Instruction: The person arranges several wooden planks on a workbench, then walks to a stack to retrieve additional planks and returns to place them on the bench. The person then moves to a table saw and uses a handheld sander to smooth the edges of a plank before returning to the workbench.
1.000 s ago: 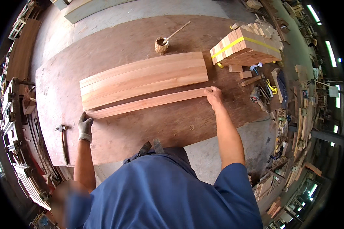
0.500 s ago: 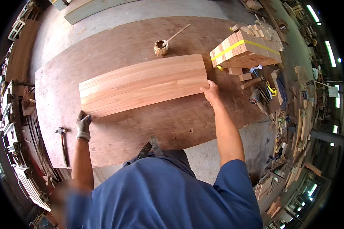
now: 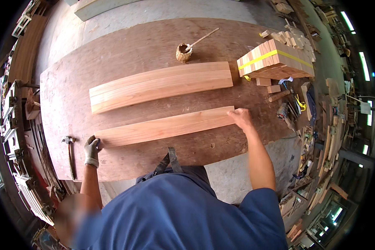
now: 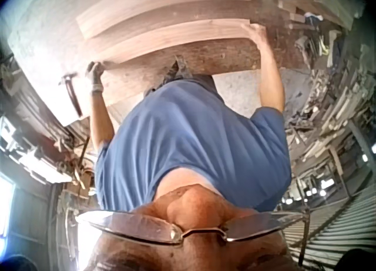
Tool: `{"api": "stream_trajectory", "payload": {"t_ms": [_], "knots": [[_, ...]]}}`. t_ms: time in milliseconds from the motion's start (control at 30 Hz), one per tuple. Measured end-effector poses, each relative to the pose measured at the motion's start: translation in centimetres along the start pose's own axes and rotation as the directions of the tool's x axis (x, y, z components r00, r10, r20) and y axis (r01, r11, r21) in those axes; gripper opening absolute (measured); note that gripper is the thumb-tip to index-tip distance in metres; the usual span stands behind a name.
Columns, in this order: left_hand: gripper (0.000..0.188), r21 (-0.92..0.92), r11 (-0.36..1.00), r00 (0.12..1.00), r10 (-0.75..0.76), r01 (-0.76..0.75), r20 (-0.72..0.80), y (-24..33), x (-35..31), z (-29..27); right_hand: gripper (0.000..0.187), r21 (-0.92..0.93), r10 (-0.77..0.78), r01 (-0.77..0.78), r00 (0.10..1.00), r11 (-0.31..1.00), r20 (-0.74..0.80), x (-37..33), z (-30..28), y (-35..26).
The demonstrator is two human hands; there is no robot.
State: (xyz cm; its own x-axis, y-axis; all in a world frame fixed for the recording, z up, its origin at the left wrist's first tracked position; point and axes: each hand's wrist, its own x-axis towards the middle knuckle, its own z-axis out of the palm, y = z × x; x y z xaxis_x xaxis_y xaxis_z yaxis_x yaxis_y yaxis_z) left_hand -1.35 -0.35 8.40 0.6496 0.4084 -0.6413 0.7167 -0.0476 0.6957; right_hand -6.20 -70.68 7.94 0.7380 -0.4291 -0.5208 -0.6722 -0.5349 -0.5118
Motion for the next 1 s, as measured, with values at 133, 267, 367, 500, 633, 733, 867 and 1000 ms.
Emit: {"api": "stream_trajectory", "payload": {"t_ms": [133, 267, 367, 500, 633, 733, 867, 1000], "knots": [[0.049, 0.0, 0.972, 0.972, 0.235, -0.235, -0.026, -1.0, 6.8, -0.8, 0.056, -0.039, -0.138, 0.134, 0.98, 0.99, -0.142, 5.1, -0.5, -4.2], [0.045, -0.039, 0.939, 0.937, 0.343, -0.341, 0.063, 4.2, 8.5, 3.6, 0.066, 0.261, -0.157, 0.164, 0.986, 0.951, -0.048, 9.8, 0.6, -6.6], [0.036, -0.081, 0.972, 0.969, 0.23, -0.222, 0.095, 6.6, 7.8, 5.0, 0.051, 0.186, -0.123, 0.153, 0.979, 0.971, -0.162, 10.1, 1.4, -6.6], [0.02, -0.208, 0.971, 0.993, 0.112, -0.119, -0.047, 5.1, 8.2, 3.1, 0.039, 0.281, -0.004, 0.043, 0.991, 0.959, -0.137, 7.7, 1.2, -7.1], [0.018, -0.374, 0.922, 0.992, 0.064, -0.101, -0.111, 4.1, 8.3, 0.8, 0.036, 0.409, 0.071, 0.028, 0.972, 0.912, -0.225, 3.9, 0.3, -8.2], [0.014, -0.49, 0.864, 0.993, 0.108, -0.112, -0.035, 3.9, 8.1, -0.9, 0.035, 0.549, 0.044, 0.086, 0.975, 0.831, -0.219, 2.1, -0.2, -8.4], [0.017, -0.63, 0.768, 0.985, 0.169, -0.11, 0.034, 4.0, 6.7, -2.2, 0.035, 0.719, -0.043, 0.13, 0.99, 0.683, -0.137, 1.4, -1.4, -6.3], [0.043, -0.669, 0.743, 0.972, 0.157, 0.001, 0.175, 3.0, 6.2, -3.6, 0.037, 0.808, -0.132, 0.132, 0.989, 0.574, -0.068, 0.4, -2.0, -6.3]]}}
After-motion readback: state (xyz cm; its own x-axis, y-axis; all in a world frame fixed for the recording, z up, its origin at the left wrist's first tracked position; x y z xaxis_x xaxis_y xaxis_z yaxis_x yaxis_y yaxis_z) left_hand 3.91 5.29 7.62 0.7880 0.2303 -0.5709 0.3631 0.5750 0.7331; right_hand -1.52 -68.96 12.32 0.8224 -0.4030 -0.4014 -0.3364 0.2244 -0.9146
